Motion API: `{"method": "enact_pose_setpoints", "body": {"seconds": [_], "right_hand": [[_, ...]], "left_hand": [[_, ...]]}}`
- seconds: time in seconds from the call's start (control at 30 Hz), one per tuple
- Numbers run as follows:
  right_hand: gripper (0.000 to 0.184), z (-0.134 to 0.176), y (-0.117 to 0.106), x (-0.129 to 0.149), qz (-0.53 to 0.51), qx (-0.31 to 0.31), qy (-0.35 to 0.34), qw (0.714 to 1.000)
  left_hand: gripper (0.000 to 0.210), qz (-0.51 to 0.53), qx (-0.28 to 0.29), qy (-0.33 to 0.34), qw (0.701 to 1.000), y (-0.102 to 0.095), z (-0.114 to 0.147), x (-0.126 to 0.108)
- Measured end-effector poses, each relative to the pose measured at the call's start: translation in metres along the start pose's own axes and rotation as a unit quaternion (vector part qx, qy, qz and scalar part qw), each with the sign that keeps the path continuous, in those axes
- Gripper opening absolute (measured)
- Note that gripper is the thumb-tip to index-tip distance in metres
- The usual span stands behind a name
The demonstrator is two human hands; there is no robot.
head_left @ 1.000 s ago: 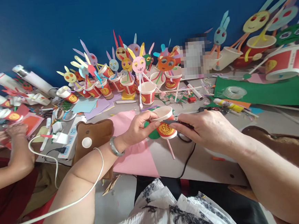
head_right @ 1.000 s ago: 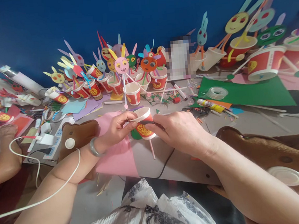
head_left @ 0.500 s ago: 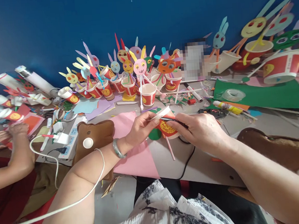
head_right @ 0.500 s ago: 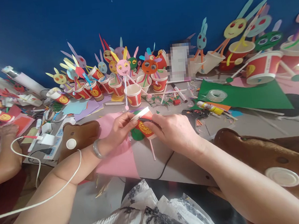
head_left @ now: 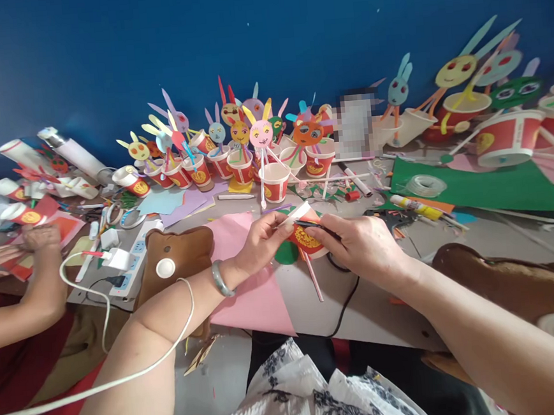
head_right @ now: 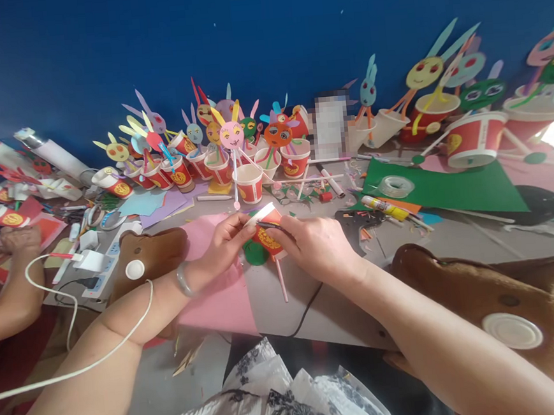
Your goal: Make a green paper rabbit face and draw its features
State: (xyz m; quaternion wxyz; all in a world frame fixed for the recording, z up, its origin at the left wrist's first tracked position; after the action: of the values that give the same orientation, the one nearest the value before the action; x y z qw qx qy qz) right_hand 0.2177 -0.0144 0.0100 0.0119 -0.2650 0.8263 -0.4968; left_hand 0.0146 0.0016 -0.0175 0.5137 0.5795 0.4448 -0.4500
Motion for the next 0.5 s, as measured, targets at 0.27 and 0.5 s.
{"method": "enact_pose_setpoints", "body": {"seconds": [0.27, 0.5], "right_hand": [[0.065, -0.001, 0.013, -0.004, 0.015, 0.01, 0.005, 1.0], [0.062, -0.003, 0.016, -0.002, 0.018, 0.022, 0.024, 0.999]], "left_hand": [[0.044, -0.003, -0.01, -0.007, 1.0, -0.002, -0.002, 0.007], [0.041, -0.008, -0.035, 0.019, 0.999, -0.004, -0.005, 0.013]]}}
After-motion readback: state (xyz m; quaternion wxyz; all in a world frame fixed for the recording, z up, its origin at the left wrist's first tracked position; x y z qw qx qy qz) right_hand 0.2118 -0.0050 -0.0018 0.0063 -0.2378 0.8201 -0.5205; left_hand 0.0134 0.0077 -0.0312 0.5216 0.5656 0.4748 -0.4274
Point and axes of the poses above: each hand's wrist, its own z-axis away from the middle knuckle, its own y-axis out of the palm, x = y × z, the point moved 1 cm from there along -z, towards the middle knuckle, and after that the axes turned 15 degrees about -x, right-handed, at the moved point
